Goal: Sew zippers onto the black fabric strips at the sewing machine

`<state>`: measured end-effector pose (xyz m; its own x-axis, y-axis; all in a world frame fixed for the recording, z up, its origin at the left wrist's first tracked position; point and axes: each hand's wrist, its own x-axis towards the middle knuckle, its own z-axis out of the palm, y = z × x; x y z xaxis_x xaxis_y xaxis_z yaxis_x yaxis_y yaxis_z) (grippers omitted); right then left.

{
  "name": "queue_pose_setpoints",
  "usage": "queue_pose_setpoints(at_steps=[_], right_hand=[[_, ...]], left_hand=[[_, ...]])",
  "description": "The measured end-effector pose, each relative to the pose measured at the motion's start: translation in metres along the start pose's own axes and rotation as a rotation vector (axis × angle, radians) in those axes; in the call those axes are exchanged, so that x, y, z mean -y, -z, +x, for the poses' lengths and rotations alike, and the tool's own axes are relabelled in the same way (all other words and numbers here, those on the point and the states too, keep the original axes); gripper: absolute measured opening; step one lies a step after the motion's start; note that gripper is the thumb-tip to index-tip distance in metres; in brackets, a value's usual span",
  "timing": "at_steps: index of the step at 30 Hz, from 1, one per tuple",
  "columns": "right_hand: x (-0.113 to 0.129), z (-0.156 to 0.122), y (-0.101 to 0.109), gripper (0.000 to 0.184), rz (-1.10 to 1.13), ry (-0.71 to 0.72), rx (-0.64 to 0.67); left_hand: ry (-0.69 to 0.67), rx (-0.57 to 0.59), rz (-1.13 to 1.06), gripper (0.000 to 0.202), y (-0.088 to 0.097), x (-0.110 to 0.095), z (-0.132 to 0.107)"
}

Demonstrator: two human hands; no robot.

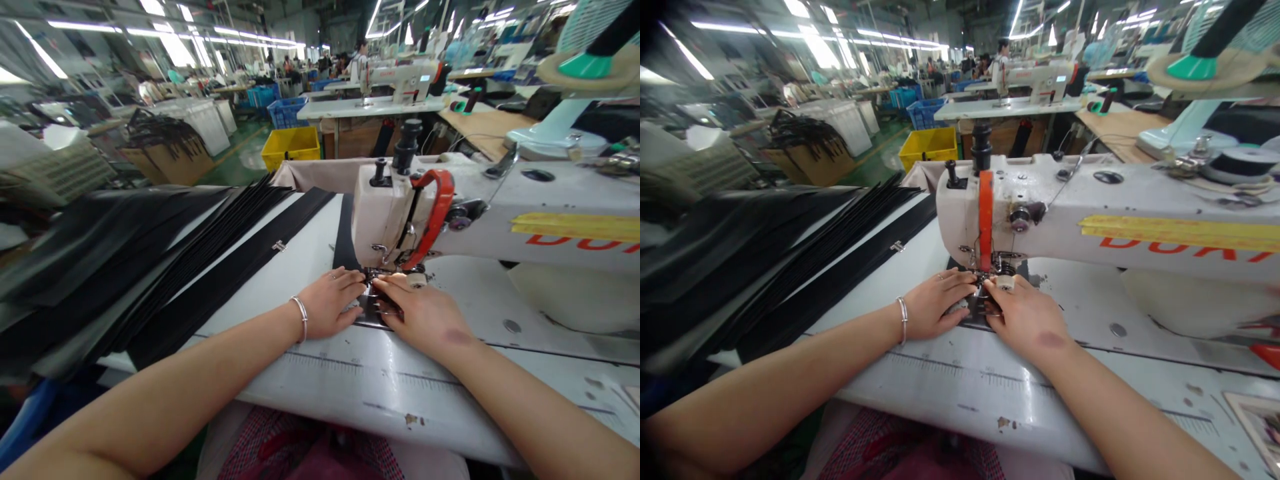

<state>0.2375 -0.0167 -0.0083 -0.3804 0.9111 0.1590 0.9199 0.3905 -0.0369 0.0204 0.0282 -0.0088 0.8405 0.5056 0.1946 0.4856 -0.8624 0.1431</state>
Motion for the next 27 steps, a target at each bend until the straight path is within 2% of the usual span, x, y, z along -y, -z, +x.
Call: queue_pose_setpoints(at_steps=[5,10,13,16,18,20,22,25,27], right_hand=[[0.0,-0.003,-0.009,0.044,-0.028,0.033,-0.045],[0.004,0.002,-0.013,0.044,-0.068,-0.006,-0.046],[-0.006,0.006,-0.015,0.042,-0.036,-0.004,-0.012],[-0.02,-0.004,-0.016,0.042,0.084,0.059,-0.023],[-0.018,-0.021,-0.015,0.04,0.147,0.071,-0.084],[0.003,-0.039,-0.012,0.035,0.181,0.05,-0.162],[0.041,-0.052,-0.008,0.033,0.225,0.088,-0.202],[0.109,-0.059,-0.004,0.045,0.321,0.287,-0.165],[0.137,-0.063,-0.006,0.051,0.33,0.353,-0.156]], left_hand=[[-0.029,0.002,0.004,0.039,0.002,-0.002,-0.003],[0.014,0.01,0.014,0.04,-0.005,-0.005,0.0],[0.034,0.069,-0.051,0.042,0.002,0.007,-0.005],[0.201,0.196,-0.068,0.047,0.029,0.035,-0.032],[0.413,0.17,0.011,0.047,0.048,0.055,-0.06],[0.604,0.098,0.109,0.05,0.06,0.066,-0.085],[0.691,0.06,0.171,0.055,0.06,0.061,-0.098],[0.596,0.068,0.165,0.05,0.048,0.029,-0.092],[0.502,0.07,0.154,0.05,0.039,0.002,-0.082]])
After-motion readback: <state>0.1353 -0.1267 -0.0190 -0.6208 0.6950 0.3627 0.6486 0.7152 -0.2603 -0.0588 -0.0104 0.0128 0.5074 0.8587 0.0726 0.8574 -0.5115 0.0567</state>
